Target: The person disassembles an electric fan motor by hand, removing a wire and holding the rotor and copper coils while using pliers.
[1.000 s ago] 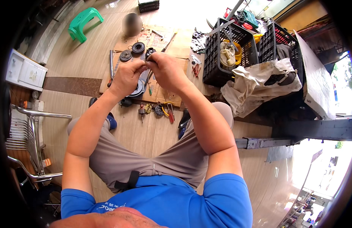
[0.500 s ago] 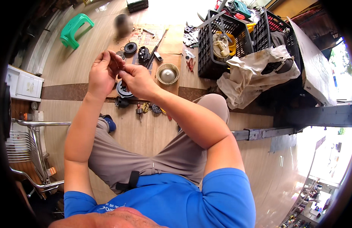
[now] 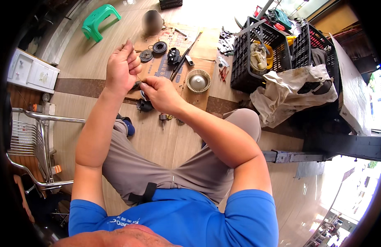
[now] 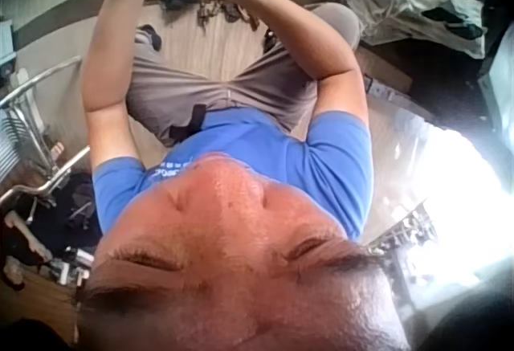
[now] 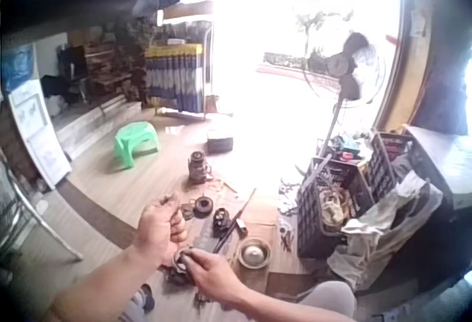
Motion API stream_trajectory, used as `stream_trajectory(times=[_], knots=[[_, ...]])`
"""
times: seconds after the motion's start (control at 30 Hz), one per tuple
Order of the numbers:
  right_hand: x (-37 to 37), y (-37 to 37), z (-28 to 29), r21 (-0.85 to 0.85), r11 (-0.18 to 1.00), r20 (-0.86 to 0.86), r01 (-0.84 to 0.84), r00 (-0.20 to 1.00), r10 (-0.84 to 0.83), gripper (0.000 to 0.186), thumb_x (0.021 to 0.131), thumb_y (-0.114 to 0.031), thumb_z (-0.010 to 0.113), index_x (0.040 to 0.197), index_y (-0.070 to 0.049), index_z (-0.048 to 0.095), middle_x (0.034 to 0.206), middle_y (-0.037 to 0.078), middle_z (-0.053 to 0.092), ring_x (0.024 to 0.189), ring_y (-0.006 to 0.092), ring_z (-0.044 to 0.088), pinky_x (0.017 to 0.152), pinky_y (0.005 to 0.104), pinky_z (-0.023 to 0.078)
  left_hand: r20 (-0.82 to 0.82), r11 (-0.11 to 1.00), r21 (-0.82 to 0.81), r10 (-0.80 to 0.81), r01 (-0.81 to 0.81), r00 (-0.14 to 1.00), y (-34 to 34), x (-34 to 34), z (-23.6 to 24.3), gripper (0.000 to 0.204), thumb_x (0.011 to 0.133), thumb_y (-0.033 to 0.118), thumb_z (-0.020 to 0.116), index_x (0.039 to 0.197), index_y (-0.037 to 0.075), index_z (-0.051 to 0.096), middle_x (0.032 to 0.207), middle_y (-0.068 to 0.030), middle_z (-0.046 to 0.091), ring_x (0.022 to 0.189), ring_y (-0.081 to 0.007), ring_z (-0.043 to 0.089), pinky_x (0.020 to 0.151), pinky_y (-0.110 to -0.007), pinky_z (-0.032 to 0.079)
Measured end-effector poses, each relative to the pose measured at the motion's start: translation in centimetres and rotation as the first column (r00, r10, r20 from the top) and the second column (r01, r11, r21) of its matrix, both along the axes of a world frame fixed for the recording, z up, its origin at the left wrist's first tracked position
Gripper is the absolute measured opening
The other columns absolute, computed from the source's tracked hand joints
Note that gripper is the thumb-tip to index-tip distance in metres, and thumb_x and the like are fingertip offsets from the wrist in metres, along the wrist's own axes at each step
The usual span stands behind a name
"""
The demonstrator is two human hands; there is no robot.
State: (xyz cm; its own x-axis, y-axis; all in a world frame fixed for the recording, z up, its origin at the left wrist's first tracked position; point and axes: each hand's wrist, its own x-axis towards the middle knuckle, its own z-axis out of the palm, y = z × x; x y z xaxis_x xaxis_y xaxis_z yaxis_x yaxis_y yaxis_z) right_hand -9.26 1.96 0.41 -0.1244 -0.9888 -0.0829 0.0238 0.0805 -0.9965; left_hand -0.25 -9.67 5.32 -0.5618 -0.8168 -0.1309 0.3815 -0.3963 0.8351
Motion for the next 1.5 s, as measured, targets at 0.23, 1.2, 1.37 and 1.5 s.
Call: stream_trajectory(times=[0.23, 1.2, 1.37, 1.5], knots=[[-0.2, 0.8, 1.3, 0.043, 0.995, 0.158, -0.094, 0.984, 0.086, 0.021, 0.097, -0.014, 0.051, 0.089, 0.003, 0.061, 0.064, -0.001, 0.053, 0.058, 0.0068, 0.046, 0.053, 0.0252, 0.040, 0.036, 0.999, 0.026, 0.044, -0.045, 0.998, 0.0, 0.0, -0.1, 0.028, 0.103, 0.031, 0.042, 0.088, 0.010, 0.052, 0.057, 0.0060, 0.030, 0.046, -0.0057, 0.024, 0.042, -0.022, 0.022], [-6.6, 0.9, 2.6, -0.259, 0.923, -0.854, -0.285, 0.515, -0.080, 0.017, 0.083, -0.022, 0.067, 0.090, -0.007, 0.064, 0.090, 0.009, 0.065, 0.088, 0.0301, 0.063, 0.075, 0.0405, 0.050, 0.565, 0.889, -0.106, -0.314, 0.445, 0.763, 2.7, -0.6, -2.1, 0.027, 0.100, 0.022, 0.050, 0.092, 0.000, 0.063, 0.075, -0.0027, 0.061, 0.066, -0.0085, 0.054, 0.060, -0.022, 0.045], [-8.1, 0.6, 2.9, -0.208, 0.955, -0.839, -0.212, 0.541, -0.063, 0.018, 0.083, -0.021, 0.067, 0.092, -0.006, 0.063, 0.086, 0.013, 0.064, 0.085, 0.0326, 0.062, 0.074, 0.0407, 0.049, 0.608, 0.815, -0.039, -0.440, 0.578, 0.661, 1.7, -0.1, -2.2, 0.027, 0.100, 0.022, 0.051, 0.090, 0.001, 0.063, 0.077, -0.0024, 0.062, 0.066, -0.0081, 0.054, 0.060, -0.022, 0.044], [-8.9, 0.5, 3.1, -0.301, 0.934, -0.787, -0.190, 0.603, -0.131, 0.013, 0.080, -0.011, 0.069, 0.088, -0.002, 0.064, 0.079, 0.015, 0.064, 0.073, 0.0320, 0.063, 0.065, 0.0366, 0.050, 0.561, 0.742, -0.081, -0.518, 0.665, 0.646, 2.1, -0.1, -2.3, 0.033, 0.102, 0.030, 0.045, 0.086, 0.006, 0.060, 0.058, 0.0054, 0.046, 0.049, -0.0030, 0.035, 0.044, -0.020, 0.028]])
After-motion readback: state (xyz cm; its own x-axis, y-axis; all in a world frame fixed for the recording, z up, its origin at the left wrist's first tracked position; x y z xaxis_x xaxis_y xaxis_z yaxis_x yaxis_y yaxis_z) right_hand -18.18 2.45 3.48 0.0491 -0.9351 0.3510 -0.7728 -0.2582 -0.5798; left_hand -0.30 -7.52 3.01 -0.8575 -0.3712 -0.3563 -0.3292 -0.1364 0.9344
